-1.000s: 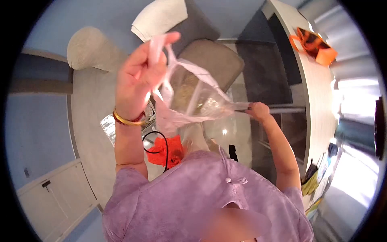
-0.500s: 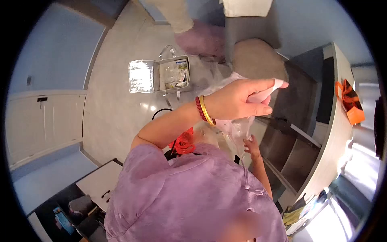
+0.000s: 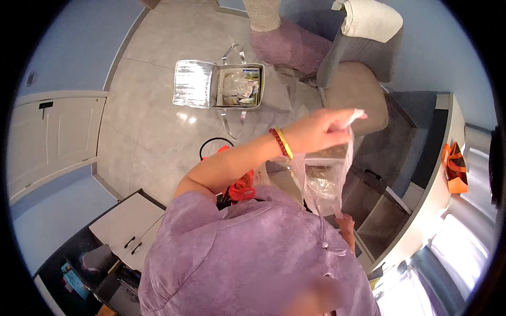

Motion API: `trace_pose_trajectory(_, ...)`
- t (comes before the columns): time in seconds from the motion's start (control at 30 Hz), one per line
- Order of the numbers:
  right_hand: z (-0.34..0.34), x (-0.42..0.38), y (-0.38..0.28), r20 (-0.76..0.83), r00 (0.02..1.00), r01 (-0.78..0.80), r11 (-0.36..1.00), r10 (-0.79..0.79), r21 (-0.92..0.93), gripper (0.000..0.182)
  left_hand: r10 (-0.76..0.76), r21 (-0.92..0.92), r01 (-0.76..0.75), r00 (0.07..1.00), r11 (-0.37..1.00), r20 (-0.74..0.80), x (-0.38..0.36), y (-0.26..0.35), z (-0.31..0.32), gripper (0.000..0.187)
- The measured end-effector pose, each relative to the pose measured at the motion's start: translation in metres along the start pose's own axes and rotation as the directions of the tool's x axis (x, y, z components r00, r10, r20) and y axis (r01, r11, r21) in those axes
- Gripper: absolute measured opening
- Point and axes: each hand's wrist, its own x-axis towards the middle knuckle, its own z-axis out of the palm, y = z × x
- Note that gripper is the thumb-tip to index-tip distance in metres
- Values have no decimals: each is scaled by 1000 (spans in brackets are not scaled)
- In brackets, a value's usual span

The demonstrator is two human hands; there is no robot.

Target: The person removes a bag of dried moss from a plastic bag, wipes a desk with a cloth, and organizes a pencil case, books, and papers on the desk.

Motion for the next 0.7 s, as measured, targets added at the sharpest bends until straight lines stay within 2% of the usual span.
trace_pose_trajectory(0.07, -43, -27, -34, 295, 947, -230, 906, 125, 355, 30, -60, 126, 62, 998, 990, -24, 7, -24, -14, 37)
trace_pose_trajectory(0.1, -69, -35, -72, 373, 864, -437, 873, 339, 217, 24, 66, 257, -46, 995, 965, -70, 9, -43, -16, 21)
trace_pose_trajectory(0.13, -89, -43, -100, 367, 864, -442, 869, 345, 222, 24, 71, 254, -53, 996, 966, -61, 9, -55, -16, 21)
trace_pose_trajectory(0.2, -121, -62, -155, 197, 938, -339, 638, 285, 691, 21, 19, 608, 23, 998, 794, -62, 8, -75, -17, 12)
trace_pose_trajectory(0.23, -138, -73, -206, 33, 985, -137, 648, 169, 749, 18, 44, 609, -12, 998, 793, -38, 4, -83, -10, 10)
trace_pose_trajectory(0.27, -155, -82, -255, -144, 988, 72, 629, 64, 774, 16, 44, 607, -29, 999, 794, -10, -3, -89, 0, 10)
trace_pose_trajectory(0.33, -179, -89, -306, -264, 953, 300, 588, -150, 751, 20, 178, 544, -256, 965, 799, 192, -8, -91, 28, 11)
trace_pose_trajectory(0.4, -197, -90, -343, -256, 954, 288, 224, -158, 931, 30, 186, 321, -266, 948, 909, 258, -4, -79, 41, 13)
trace_pose_trajectory(0.43, -198, -85, -341, -293, 920, 334, 133, -260, 933, 36, 191, 433, -339, 917, 835, 350, 3, -64, 35, 17)
trace_pose_trajectory(0.47, -198, -84, -333, -341, 870, 381, 45, -356, 924, 42, 191, 427, -304, 939, 852, 286, 7, -49, 34, 16)
trace_pose_trajectory(0.53, -212, -94, -331, -322, 863, 384, 90, -391, 919, 49, 109, 249, -167, 967, 954, 230, 15, -28, 33, 15)
trace_pose_trajectory(0.6, -218, -100, -320, -226, 861, 301, 97, -456, 949, 57, -149, 121, 109, 905, 987, 398, 18, -6, 35, 14)
trace_pose_trajectory(0.63, -218, -103, -315, -169, 865, 264, 143, -472, 954, 64, -121, 115, 77, 888, 990, 444, 20, 8, 48, 14)
trace_pose_trajectory(0.67, -217, -105, -311, -102, 863, 221, 188, -495, 957, 70, -144, 173, 58, 829, 983, 540, 19, 21, 62, 13)
trace_pose_trajectory(0.7, -217, -105, -311, -119, 852, 260, 214, -511, 942, 76, -176, 233, 34, 764, 972, 621, 22, 29, 77, 13)
